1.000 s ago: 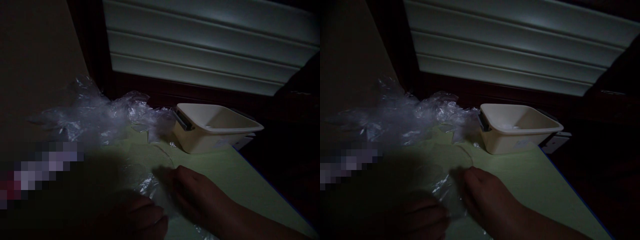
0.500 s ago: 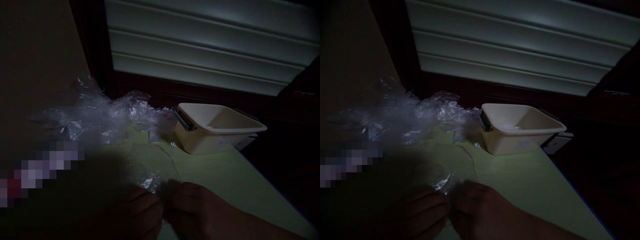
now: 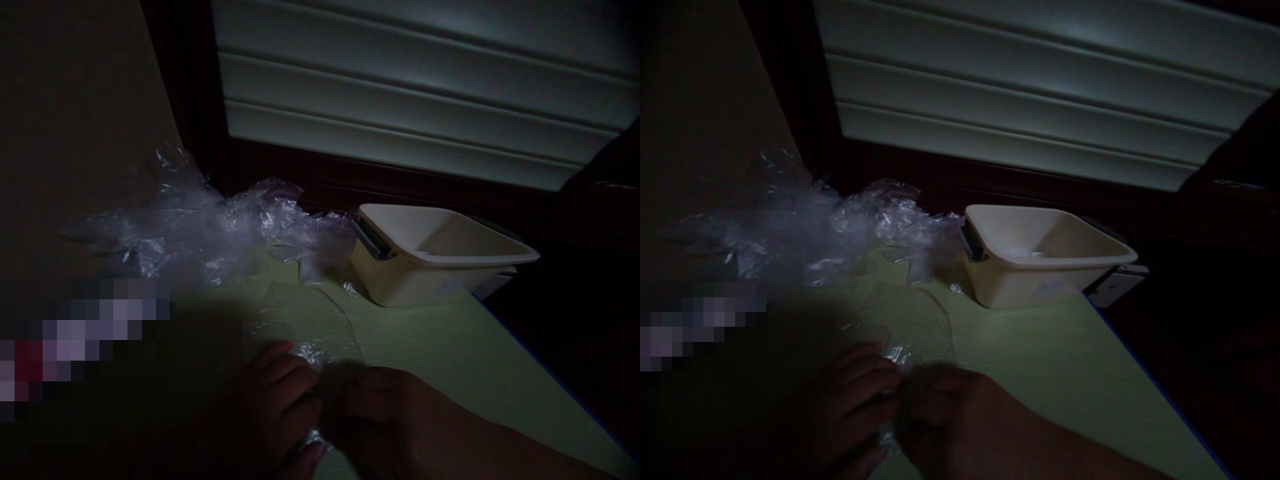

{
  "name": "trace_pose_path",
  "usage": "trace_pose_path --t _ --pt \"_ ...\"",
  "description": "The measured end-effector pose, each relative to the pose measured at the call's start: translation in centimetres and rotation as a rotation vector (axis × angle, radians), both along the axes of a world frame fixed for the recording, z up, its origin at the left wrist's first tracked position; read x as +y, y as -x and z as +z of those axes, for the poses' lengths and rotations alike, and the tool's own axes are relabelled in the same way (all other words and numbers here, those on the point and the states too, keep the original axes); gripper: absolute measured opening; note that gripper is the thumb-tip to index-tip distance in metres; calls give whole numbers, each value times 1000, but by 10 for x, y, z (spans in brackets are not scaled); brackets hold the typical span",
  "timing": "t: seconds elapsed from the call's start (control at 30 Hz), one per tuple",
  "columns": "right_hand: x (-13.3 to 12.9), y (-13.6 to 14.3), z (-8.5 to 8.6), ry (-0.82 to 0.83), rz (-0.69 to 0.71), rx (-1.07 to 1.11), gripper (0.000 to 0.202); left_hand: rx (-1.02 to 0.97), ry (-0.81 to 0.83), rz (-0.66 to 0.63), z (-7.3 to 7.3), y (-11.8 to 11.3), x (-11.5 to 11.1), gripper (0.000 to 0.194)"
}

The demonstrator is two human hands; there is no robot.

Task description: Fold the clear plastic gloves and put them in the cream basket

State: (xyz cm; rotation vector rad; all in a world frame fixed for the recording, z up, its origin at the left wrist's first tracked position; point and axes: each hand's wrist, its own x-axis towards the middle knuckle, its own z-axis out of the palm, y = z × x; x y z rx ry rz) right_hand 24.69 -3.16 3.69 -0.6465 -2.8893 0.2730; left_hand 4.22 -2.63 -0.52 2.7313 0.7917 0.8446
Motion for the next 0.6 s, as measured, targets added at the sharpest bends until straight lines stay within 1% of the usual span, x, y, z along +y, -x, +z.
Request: trace_pose_path --t 0.07,0.13,0.2,0.27,0.33,0.4,0.43,0.47,0.53,0.6 --pt "-1 0 1 29 -20 -14 11 18 26 11 2 0 2 17" --pt "1 -1 -3 52 -12 -8 11 36 52 26 5 0 3 15" --pt "3 -1 -9 92 -5 10 12 46 49 34 8 2 3 17" --pt "4 0 -9 155 15 51 14 41 1 25 10 3 3 22" --pt "1 1 -1 268 -1 96 18 27 -57 2 11 3 2 24" --pt "-4 -1 14 446 -106 134 25 23 -102 -7 10 3 0 20" --pt "-5 -2 21 485 -140 162 29 33 -119 -18 8 3 -1 17" --pt "-7 -5 28 491 -193 184 31 50 -140 -44 7 2 -2 16" --pt "-6 -12 37 470 -248 198 31 82 -181 -127 5 1 -2 19" --pt "-1 -20 39 449 -267 175 28 100 -190 -214 5 -1 -2 26"
